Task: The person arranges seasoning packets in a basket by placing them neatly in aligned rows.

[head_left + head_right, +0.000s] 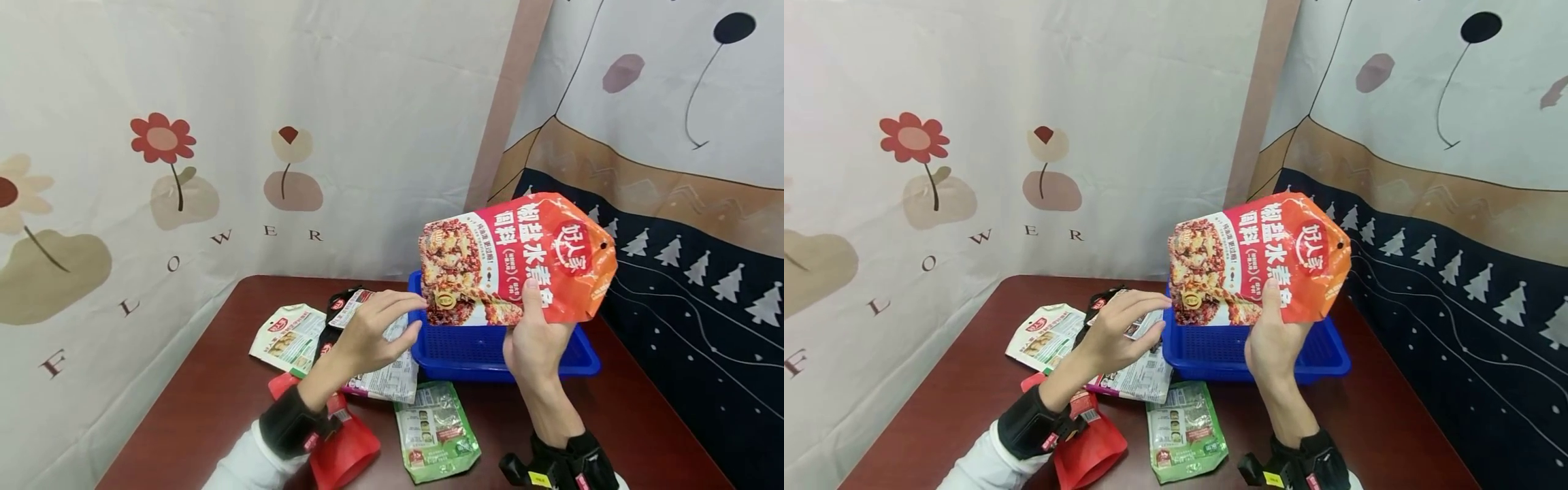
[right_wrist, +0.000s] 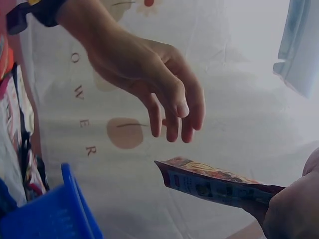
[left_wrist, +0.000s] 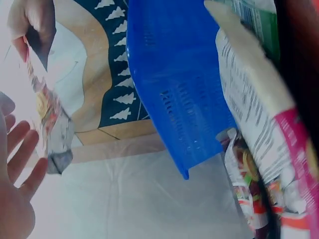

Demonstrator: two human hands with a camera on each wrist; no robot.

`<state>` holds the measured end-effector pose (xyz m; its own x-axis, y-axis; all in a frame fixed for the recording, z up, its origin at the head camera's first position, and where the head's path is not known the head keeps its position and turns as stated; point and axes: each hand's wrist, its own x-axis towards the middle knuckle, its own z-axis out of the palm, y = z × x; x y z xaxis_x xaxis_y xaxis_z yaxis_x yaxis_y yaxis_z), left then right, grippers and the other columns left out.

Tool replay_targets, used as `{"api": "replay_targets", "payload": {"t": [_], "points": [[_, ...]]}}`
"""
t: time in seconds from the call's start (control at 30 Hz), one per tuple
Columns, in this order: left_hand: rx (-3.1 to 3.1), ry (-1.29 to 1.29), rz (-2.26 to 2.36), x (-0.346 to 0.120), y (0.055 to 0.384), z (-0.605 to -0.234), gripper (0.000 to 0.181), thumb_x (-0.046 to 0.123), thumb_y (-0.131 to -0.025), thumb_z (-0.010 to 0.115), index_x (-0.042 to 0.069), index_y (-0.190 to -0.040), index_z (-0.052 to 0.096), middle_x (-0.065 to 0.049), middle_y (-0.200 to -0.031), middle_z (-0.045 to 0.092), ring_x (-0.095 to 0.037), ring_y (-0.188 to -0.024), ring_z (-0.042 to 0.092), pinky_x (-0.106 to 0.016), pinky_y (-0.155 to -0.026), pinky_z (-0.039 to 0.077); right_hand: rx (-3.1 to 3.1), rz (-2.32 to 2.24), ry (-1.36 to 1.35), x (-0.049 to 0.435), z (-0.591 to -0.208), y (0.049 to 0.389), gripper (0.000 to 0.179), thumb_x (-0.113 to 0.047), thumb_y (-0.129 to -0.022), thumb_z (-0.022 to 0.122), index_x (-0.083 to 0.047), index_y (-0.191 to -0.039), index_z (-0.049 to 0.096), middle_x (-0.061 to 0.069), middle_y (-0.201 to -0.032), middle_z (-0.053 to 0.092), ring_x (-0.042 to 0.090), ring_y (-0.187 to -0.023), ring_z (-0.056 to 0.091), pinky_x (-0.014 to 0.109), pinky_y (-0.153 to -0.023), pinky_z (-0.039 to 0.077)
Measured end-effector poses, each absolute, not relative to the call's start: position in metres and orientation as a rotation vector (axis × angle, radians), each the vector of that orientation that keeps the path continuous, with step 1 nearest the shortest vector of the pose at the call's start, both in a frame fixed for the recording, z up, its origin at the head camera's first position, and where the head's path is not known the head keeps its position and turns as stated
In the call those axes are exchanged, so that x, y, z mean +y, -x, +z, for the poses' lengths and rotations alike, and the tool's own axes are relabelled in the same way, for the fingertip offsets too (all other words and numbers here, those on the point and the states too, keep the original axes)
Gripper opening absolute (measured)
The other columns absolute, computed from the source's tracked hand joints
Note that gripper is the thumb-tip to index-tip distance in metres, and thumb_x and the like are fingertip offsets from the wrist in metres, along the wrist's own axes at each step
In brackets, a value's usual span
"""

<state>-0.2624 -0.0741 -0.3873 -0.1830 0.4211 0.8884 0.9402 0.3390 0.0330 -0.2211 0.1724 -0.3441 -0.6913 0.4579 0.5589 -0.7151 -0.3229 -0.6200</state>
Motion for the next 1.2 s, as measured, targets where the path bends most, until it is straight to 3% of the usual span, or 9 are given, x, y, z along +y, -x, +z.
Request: {"api": "replay_targets", "payload": {"t": [0.27,0.47,0.77,1.0,1.2], "points": [[-2.015,1.299,-0.684,-0.067,0.281,-0.377,0.022,0.016,-0.102,0.081,0.011,-0.123,0.083,-0.002,-0.125,0.084,-0.02,-0.121,0.079,-0.034,-0.108,0.064,-1.194,2.051,-0.209,0.197,-0.348,0.22,0.06,-0.009,-0.115,0.06,-0.018,-0.168,0.033,0.015,-0.162,0.052,0.034,-0.153,0.057,0.034,-0.111,0.064],[-2.219,1.312,-0.572,-0.062,0.291,-0.389,0.016,0.024,-0.108,0.076,0.015,-0.119,0.085,-0.001,-0.122,0.085,-0.018,-0.119,0.079,-0.036,-0.108,0.063,-1.255,1.992,-0.128,0.219,-0.35,0.218,0.062,-0.005,-0.115,0.059,-0.02,-0.169,0.033,0.011,-0.162,0.053,0.031,-0.152,0.056,0.027,-0.11,0.063],[-2.433,1.5,-0.494,-0.052,0.291,-0.415,0.035,0.046,-0.11,0.074,0.017,-0.127,0.084,0.0,-0.128,0.084,-0.019,-0.127,0.075,-0.037,-0.117,0.058,-1.448,1.916,0.092,0.248,-0.351,0.225,0.067,-0.011,-0.114,0.064,-0.028,-0.17,0.031,-0.001,-0.157,0.054,0.021,-0.148,0.057,0.02,-0.107,0.062],[-2.428,1.63,-0.304,-0.044,0.284,-0.422,0.044,0.053,-0.107,0.076,0.018,-0.132,0.083,0.003,-0.125,0.083,-0.016,-0.118,0.074,-0.034,-0.11,0.058,-1.593,1.839,0.172,0.261,-0.354,0.226,0.065,-0.018,-0.115,0.065,-0.031,-0.17,0.032,-0.006,-0.156,0.055,0.018,-0.147,0.057,0.029,-0.119,0.058],[-2.577,1.683,-0.184,-0.041,0.279,-0.424,0.041,0.04,-0.119,0.057,0.015,-0.147,0.075,0.001,-0.141,0.081,-0.014,-0.134,0.074,-0.051,-0.133,0.044,-1.844,1.601,0.263,0.275,-0.357,0.224,0.057,-0.03,-0.117,0.061,-0.033,-0.169,0.038,-0.009,-0.152,0.061,0.008,-0.133,0.064,0.015,-0.103,0.061]]}}
